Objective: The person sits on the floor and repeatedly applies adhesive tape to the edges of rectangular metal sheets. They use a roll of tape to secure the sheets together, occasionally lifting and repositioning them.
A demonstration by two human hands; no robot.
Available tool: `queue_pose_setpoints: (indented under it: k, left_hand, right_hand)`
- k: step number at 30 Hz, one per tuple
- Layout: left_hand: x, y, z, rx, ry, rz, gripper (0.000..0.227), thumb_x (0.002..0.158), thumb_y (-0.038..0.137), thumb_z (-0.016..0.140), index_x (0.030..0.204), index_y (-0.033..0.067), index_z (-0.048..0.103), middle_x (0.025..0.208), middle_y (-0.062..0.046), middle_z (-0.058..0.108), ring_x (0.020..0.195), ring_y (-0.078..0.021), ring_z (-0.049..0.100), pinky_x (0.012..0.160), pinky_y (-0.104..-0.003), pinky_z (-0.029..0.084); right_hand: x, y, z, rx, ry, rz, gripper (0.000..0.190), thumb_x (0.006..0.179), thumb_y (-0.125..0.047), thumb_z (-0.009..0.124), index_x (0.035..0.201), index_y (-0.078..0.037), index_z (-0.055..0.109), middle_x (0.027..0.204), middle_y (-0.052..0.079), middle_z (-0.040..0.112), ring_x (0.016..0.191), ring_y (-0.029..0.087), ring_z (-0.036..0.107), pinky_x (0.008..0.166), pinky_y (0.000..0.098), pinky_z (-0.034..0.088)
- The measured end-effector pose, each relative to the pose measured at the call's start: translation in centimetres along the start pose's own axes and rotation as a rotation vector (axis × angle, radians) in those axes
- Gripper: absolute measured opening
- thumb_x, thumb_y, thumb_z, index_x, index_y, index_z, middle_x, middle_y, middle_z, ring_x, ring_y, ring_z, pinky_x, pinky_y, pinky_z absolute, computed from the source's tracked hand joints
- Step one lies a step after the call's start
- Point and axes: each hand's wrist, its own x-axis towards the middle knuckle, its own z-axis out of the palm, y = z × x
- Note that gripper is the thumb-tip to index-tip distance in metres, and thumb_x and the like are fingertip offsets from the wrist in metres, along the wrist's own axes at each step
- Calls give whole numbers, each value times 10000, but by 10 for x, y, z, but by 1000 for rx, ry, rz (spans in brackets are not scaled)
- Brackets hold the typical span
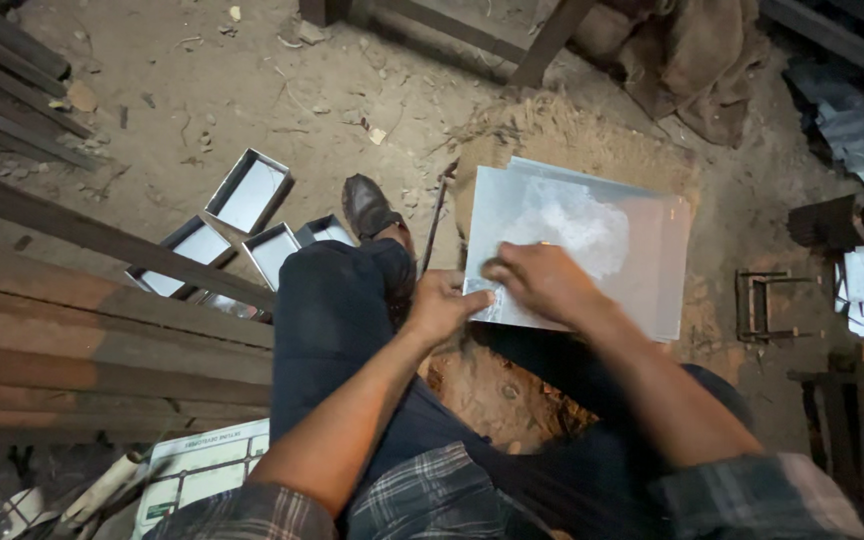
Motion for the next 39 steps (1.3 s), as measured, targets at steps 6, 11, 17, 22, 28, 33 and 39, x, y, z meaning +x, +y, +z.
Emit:
queue_pose_setpoints:
  k: [6,11,17,22,28,33,39]
  left_hand:
    - [-2,8,-4,399,69,-1,179,829,105,871,875,-51,794,710,-105,673,617,-137,547,545,-314,426]
    - [0,3,-3,69,-15,22,170,780,129,815,905,18,783,790,7,762,678,-65,672,610,-234,540]
    - [4,-4,-3,283,53,118,221,826,135,851,864,-72,784,743,-36,692,657,-86,587,571,-278,456]
    - [0,2,-6,257,35,40,218,794,151,837,912,-27,791,752,-15,741,640,-73,624,571,-258,503]
    - [2,0,-8,331,55,53,237,816,162,848,859,-54,762,719,-55,711,619,-98,611,554,-279,485]
    - [2,1,-11,319,45,50,232,808,198,855,887,-13,801,728,-37,716,622,-84,599,559,-270,481]
    - [-6,16,-3,307,58,70,280,771,218,843,906,-24,803,757,-49,778,651,-95,682,611,-269,541]
  right_hand:
    - [19,-11,15,19,40,-117,272,979,-346,583,1022,-83,636,854,184,712,819,415,690,721,509,547]
    - [-4,1,-6,-4,-31,-24,231,987,-335,562,1035,-140,676,865,173,718,814,404,693,730,507,541]
    - [21,-12,23,-56,68,-162,311,1012,-384,558,989,-81,625,876,175,706,872,404,682,814,490,545]
    - [-8,8,1,18,-29,-30,273,1003,-357,541,1019,-102,639,908,157,727,829,387,696,762,497,542]
    - [5,-4,17,7,66,-95,246,1000,-342,557,1010,-111,640,869,180,710,839,400,687,762,509,543]
    - [13,-5,27,-45,13,-79,266,987,-358,560,1010,-100,624,814,177,704,784,413,685,728,521,540]
    - [-43,26,-18,-44,25,50,279,996,-349,565,966,-86,651,796,195,694,759,416,675,692,510,534]
